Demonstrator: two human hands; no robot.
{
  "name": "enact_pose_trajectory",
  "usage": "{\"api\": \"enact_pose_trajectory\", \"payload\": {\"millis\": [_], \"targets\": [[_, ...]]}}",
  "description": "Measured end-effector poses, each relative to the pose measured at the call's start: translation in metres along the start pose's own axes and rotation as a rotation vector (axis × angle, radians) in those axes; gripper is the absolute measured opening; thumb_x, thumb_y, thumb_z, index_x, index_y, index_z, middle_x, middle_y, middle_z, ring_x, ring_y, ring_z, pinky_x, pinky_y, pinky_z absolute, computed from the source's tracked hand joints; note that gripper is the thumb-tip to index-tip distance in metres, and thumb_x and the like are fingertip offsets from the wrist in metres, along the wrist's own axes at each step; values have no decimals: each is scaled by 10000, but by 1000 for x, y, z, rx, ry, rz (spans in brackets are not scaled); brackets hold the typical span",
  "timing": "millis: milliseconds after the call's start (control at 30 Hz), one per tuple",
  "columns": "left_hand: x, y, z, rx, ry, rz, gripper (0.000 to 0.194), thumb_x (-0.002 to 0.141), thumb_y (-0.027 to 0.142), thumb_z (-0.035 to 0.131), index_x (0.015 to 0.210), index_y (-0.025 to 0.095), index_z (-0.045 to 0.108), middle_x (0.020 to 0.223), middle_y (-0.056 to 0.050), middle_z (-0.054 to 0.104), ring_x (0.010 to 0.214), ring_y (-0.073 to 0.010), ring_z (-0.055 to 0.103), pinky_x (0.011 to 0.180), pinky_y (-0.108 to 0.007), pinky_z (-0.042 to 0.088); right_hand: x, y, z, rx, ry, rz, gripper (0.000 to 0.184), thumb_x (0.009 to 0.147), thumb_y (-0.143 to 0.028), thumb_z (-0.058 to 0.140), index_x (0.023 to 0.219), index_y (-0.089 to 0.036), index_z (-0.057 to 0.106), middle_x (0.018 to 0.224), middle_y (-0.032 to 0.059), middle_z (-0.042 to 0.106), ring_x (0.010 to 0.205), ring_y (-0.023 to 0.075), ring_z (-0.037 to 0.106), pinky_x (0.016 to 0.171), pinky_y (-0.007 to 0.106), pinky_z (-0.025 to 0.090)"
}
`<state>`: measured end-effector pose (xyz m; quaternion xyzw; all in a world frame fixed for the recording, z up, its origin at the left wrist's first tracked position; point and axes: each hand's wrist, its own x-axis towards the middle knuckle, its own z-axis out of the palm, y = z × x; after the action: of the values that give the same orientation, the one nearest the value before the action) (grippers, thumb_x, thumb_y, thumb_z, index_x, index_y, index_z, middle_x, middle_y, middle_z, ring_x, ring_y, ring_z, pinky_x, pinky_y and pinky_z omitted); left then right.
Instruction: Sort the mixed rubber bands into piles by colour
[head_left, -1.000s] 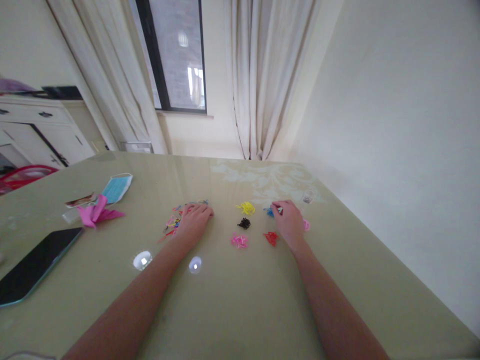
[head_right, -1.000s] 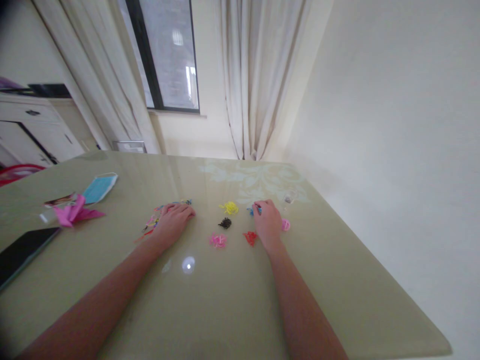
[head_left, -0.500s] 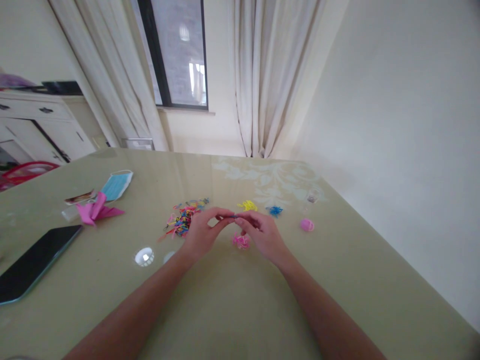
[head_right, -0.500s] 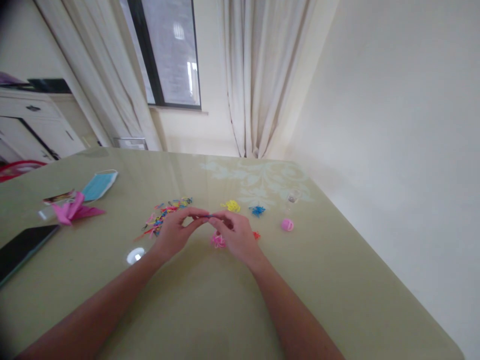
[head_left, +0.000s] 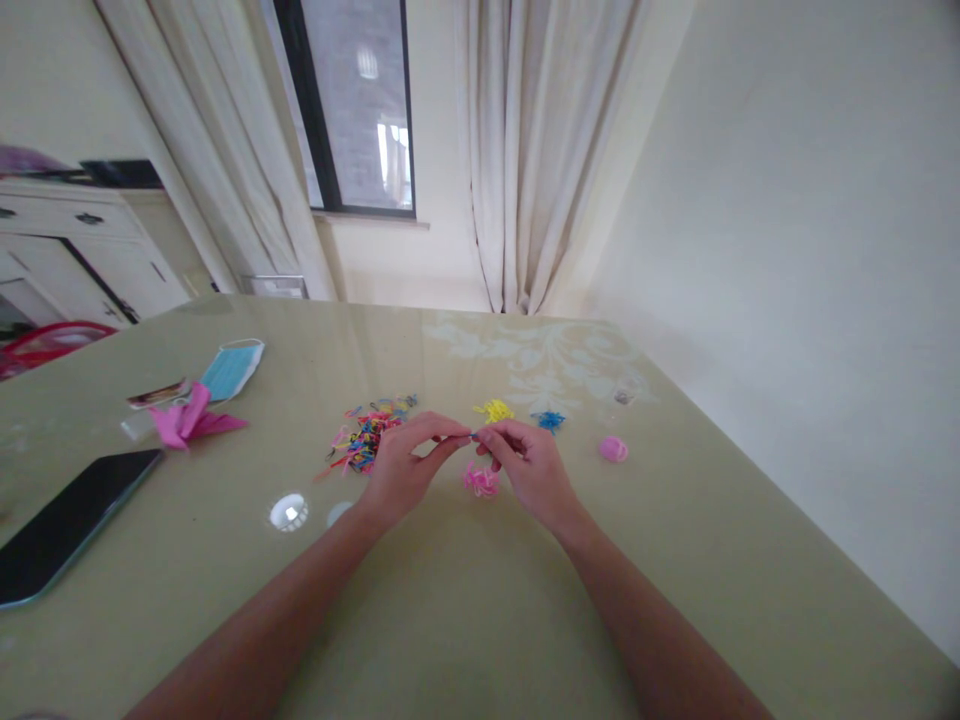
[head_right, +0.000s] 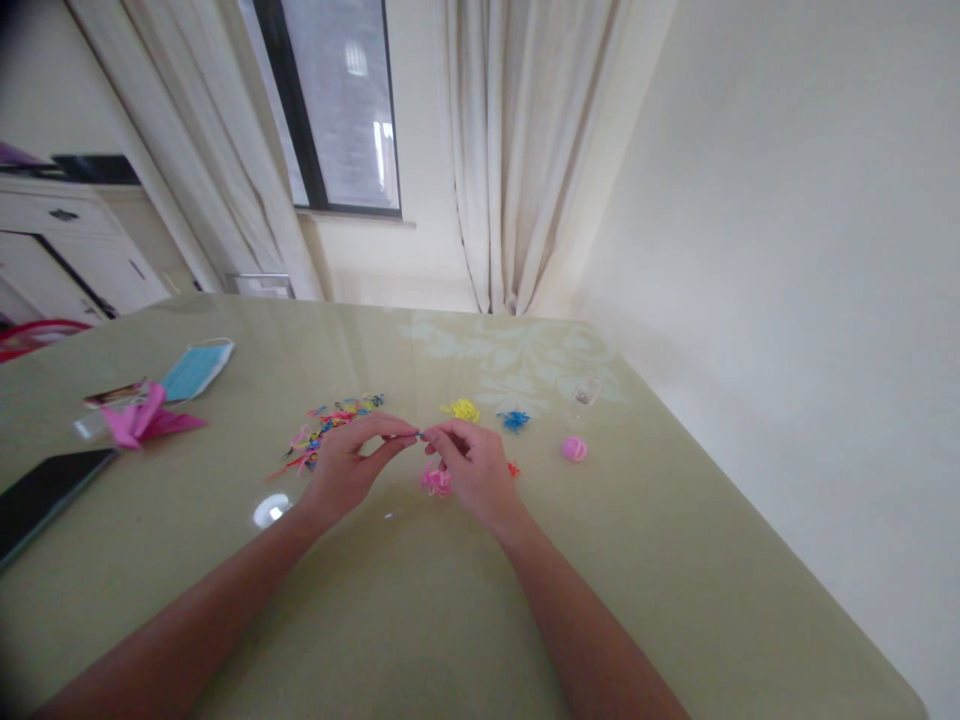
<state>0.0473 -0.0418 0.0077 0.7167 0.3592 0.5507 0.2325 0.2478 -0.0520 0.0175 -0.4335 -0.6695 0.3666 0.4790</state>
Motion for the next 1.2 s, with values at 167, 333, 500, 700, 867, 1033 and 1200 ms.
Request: {"api": "enact_pose_trajectory", "payload": {"millis": [167, 333, 500, 700, 867, 1033, 1200], "targets": [[2, 0, -1, -143, -41, -95, 107, 917, 332, 802, 939, 234, 840, 917, -72, 823, 858, -211, 743, 799, -331, 592, -4, -5, -3, -116, 59, -163, 231, 1028, -360, 655, 927, -214, 804, 816, 46, 776, 653, 170, 648, 649, 292, 505], [2, 1, -2, -227, -13, -160, 120, 885, 323, 840, 938, 217, 828, 876, -56, 811, 798, -180, 722, 764, -305, 586, -6, -10, -4, -147, 86, -264, 193, 1028, -337, 667, 975, -234, 822, 833, 46, 775, 707, 184, 666, 684, 308, 511], [3, 3, -2, -250, -13, -122, 113, 888, 308, 840, 951, 216, 829, 887, -54, 814, 787, -164, 708, 756, -291, 582, -6, -12, -5, -180, 104, -321, 174, 1030, -322, 683, 980, -241, 828, 832, 42, 776, 712, 179, 661, 680, 302, 513], [3, 3, -3, -225, -16, -83, 107, 889, 309, 837, 943, 217, 826, 871, -49, 812, 777, -166, 708, 739, -287, 578, -6, -6, -2, -206, 133, -393, 125, 1017, -277, 715, 975, -232, 824, 824, 30, 777, 686, 163, 645, 658, 286, 502], [7, -20, -9, 55, -10, -111, 164, 962, 356, 732, 1026, 220, 798, 974, -66, 826, 844, -208, 746, 809, -346, 604, -1, -4, -12, -214, 160, -329, 137, 1005, -281, 705, 972, -238, 831, 849, 36, 790, 689, 165, 655, 665, 289, 509], [5, -56, -19, 785, -140, -157, 353, 1005, 284, 605, 1332, 218, 720, 1446, -151, 706, 1349, -362, 627, 1135, -554, 464, 15, 13, -47, -168, 292, -161, 201, 965, -348, 686, 986, -208, 830, 821, 45, 787, 612, 163, 624, 599, 283, 489], [2, -71, -23, 952, -263, -193, 371, 1055, 261, 480, 1348, 225, 706, 1484, -142, 680, 1371, -351, 613, 1167, -559, 420, 25, 40, -79, -399, 344, -43, 310, 971, -429, 624, 947, -185, 814, 823, 88, 801, 671, 215, 686, 661, 325, 517]]}}
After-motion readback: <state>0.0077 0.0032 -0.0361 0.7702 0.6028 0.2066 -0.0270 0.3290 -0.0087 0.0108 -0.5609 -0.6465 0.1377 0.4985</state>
